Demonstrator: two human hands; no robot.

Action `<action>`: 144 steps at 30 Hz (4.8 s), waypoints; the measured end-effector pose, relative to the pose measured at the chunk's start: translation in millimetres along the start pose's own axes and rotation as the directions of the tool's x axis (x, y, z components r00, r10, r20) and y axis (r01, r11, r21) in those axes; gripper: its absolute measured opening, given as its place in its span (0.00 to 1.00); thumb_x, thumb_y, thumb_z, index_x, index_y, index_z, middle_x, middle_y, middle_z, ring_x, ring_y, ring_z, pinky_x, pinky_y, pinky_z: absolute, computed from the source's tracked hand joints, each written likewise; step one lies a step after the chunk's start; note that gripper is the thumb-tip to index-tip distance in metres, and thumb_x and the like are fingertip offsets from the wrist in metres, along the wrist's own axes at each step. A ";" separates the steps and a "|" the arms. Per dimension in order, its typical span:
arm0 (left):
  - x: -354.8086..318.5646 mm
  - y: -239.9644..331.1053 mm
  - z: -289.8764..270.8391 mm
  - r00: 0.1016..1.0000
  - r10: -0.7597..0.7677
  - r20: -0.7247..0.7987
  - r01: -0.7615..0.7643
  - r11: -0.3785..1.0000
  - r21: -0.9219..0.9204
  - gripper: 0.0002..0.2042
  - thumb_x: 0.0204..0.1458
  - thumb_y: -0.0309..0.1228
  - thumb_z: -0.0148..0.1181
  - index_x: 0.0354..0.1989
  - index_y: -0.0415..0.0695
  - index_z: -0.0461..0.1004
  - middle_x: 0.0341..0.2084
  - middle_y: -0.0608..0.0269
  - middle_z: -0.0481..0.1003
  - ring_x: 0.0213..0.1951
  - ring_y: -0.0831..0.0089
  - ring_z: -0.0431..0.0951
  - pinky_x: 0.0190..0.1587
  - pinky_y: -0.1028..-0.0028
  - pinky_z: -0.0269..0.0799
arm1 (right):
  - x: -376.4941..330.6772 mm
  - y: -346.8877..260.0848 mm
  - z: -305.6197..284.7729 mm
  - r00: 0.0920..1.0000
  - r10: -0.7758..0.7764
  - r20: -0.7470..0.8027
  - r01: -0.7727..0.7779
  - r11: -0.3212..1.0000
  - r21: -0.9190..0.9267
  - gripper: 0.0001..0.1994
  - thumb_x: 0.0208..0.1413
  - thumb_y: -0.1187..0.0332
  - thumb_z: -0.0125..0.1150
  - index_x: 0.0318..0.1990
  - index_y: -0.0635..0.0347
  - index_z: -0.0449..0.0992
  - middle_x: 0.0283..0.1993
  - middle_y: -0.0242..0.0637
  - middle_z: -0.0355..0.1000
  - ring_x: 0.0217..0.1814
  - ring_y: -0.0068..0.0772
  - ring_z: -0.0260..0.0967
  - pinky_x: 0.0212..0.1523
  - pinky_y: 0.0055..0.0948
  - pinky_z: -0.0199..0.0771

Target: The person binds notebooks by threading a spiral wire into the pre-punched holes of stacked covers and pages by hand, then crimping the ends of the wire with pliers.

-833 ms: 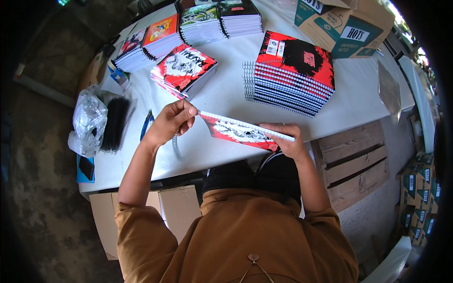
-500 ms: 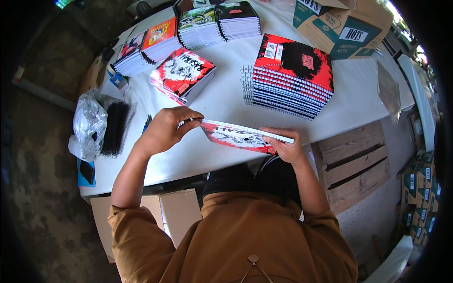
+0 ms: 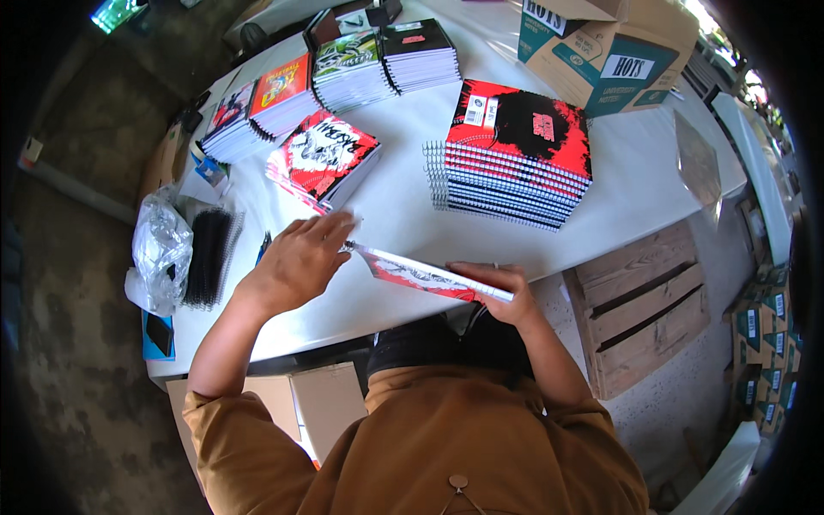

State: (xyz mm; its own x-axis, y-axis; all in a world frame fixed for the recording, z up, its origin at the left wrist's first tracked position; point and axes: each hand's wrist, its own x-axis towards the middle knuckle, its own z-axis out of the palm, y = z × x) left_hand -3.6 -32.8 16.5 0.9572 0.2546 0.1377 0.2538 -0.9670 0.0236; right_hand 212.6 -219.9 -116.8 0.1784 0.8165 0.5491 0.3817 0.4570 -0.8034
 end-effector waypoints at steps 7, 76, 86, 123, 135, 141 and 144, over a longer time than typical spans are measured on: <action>9.0 13.5 4.6 0.973 -0.028 -0.228 0.037 0.999 0.034 0.09 0.39 0.33 0.64 0.27 0.45 0.73 0.27 0.64 0.74 0.32 0.66 0.74 0.38 0.69 0.68 | 0.4 3.7 0.6 0.999 -0.052 -0.009 0.051 0.997 -0.052 0.21 0.40 0.84 0.56 0.46 0.61 0.75 0.46 0.39 0.74 0.46 0.38 0.72 0.48 0.29 0.70; 41.7 11.7 39.8 0.959 0.050 -0.281 -0.161 0.908 -0.387 0.15 0.40 0.40 0.66 0.28 0.45 0.68 0.28 0.64 0.70 0.31 0.65 0.70 0.36 0.71 0.59 | 0.3 -8.6 10.7 0.987 0.109 -0.122 -0.094 0.988 0.123 0.13 0.51 0.80 0.55 0.46 0.65 0.74 0.44 0.42 0.74 0.43 0.27 0.72 0.46 0.24 0.69; 31.1 15.2 36.2 0.926 0.071 -0.370 -0.166 0.959 -0.231 0.06 0.42 0.33 0.64 0.26 0.46 0.75 0.23 0.69 0.73 0.31 0.70 0.71 0.38 0.72 0.60 | 3.1 -4.0 0.0 0.989 0.079 -0.124 -0.056 0.983 0.175 0.11 0.52 0.79 0.55 0.44 0.69 0.74 0.43 0.45 0.74 0.42 0.30 0.73 0.46 0.24 0.70; 0.5 35.3 111.0 0.700 0.421 -0.577 -0.157 0.879 0.450 0.51 0.44 0.69 0.36 0.63 0.33 0.40 0.64 0.37 0.31 0.65 0.42 0.25 0.58 0.39 0.18 | 3.1 -12.0 14.2 0.981 -0.152 -0.125 0.135 0.982 -0.133 0.22 0.39 0.87 0.54 0.46 0.62 0.75 0.45 0.41 0.73 0.45 0.38 0.73 0.46 0.29 0.72; 7.0 28.2 156.7 0.731 0.034 -0.681 -0.041 0.999 0.006 0.55 0.36 0.74 0.40 0.63 0.35 0.47 0.59 0.23 0.39 0.62 0.31 0.32 0.57 0.37 0.24 | -0.8 -16.3 23.6 0.981 -0.188 -0.044 0.180 0.973 -0.142 0.24 0.37 0.86 0.56 0.47 0.62 0.73 0.46 0.42 0.73 0.47 0.39 0.72 0.46 0.32 0.72; 3.8 59.1 131.9 0.719 0.411 -0.560 -0.272 0.909 0.317 0.47 0.42 0.70 0.36 0.55 0.32 0.58 0.57 0.32 0.51 0.60 0.29 0.42 0.54 0.32 0.32 | -6.0 -9.7 20.0 0.980 -0.152 -0.130 0.130 0.978 -0.164 0.25 0.36 0.86 0.56 0.48 0.59 0.73 0.47 0.40 0.72 0.47 0.39 0.72 0.46 0.31 0.72; 35.3 43.9 117.3 0.574 0.183 -0.798 -0.059 0.981 0.182 0.51 0.42 0.72 0.32 0.58 0.32 0.54 0.58 0.30 0.47 0.62 0.33 0.37 0.58 0.37 0.29 | -1.0 -17.5 28.8 0.984 -0.152 -0.089 0.140 0.982 -0.129 0.24 0.39 0.86 0.55 0.48 0.60 0.73 0.46 0.40 0.73 0.45 0.41 0.73 0.43 0.30 0.73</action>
State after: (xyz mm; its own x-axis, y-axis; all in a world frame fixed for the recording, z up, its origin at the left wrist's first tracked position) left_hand 57.7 -64.8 -93.7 0.4849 -0.0404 0.8736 0.2178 -0.9619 -0.1654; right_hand 179.6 -218.6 -110.0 0.1985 0.7028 0.6832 0.5166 0.5173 -0.6823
